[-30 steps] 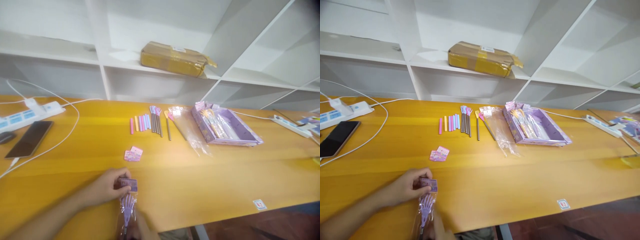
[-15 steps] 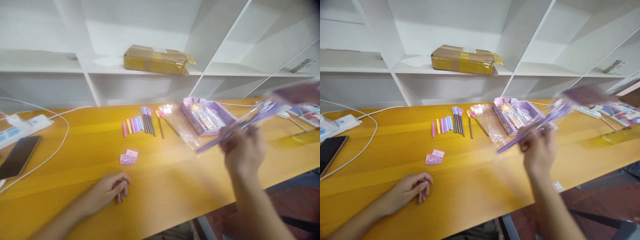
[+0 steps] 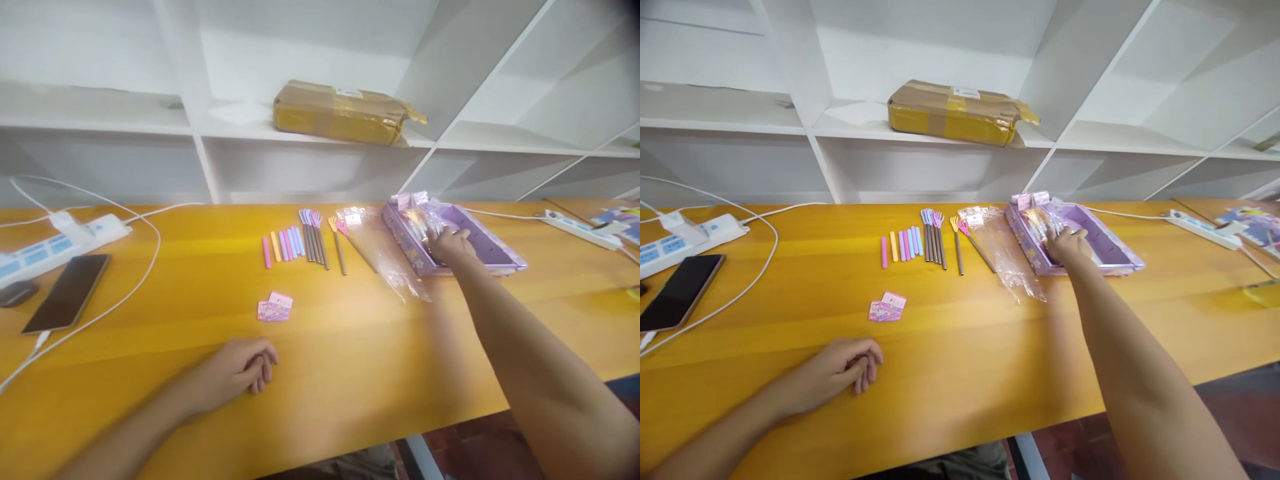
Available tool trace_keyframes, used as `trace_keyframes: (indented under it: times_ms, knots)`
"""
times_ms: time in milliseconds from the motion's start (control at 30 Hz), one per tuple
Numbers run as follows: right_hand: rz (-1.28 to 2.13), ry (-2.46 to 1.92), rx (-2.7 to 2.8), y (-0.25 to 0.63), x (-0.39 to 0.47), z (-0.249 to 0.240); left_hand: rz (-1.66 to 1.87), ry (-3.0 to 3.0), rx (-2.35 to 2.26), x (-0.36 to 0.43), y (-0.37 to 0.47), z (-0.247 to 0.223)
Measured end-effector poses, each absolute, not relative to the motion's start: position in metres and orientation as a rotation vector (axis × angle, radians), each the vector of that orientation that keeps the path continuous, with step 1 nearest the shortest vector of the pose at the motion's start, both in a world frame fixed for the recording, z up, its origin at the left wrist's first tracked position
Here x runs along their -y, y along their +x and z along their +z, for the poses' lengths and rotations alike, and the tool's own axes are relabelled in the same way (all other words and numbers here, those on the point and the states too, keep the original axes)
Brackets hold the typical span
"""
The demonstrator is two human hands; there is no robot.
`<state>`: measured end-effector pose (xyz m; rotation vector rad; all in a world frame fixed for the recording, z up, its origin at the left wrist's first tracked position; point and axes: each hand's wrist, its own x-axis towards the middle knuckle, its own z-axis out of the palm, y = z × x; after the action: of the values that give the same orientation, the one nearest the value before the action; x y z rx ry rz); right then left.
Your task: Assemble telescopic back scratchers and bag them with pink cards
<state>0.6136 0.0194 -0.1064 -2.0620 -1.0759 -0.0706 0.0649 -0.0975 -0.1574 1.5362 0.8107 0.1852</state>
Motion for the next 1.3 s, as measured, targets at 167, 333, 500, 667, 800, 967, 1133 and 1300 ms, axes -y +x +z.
trace_keyframes:
  times_ms: [167,333,500,667,800,967,1133,1300]
  knots:
    - [-0.231,-2.01,1.067,0.615,-0.017,-0.106,0.212,1.57,-0.813,0.099,0.066,-0.155]
    - [-0.372,-1.63,1.291,0.572,0.004,-0.107,0.232,1.553,-0.799,0.1,0.066,-0.159]
    - [-0.336,-1.383,1.521,0.507,0.016,-0.131,0.33,1.551,-0.878,0.092,0.063,-0.166]
    - [-0.208,-1.366,1.872,0.465,0.006,-0.162,0.495,1.786,-1.147,0.075,0.05,-0.157]
    - [-0.163,-1.465,2.01,0.457,-0.002,-0.182,0.651,1.965,-1.326,0.062,0.039,-0.15]
    - [-0.19,-1.718,1.905,0.458,0.0,-0.185,0.64,2.156,-1.209,0.065,0.043,-0.15]
    - [-0.244,-2.015,1.759,0.461,0.0,-0.178,0.582,2.167,-1.157,0.071,0.049,-0.152]
    - [-0.252,-2.247,1.763,0.464,-0.003,-0.171,0.577,2.09,-1.231,0.065,0.047,-0.157]
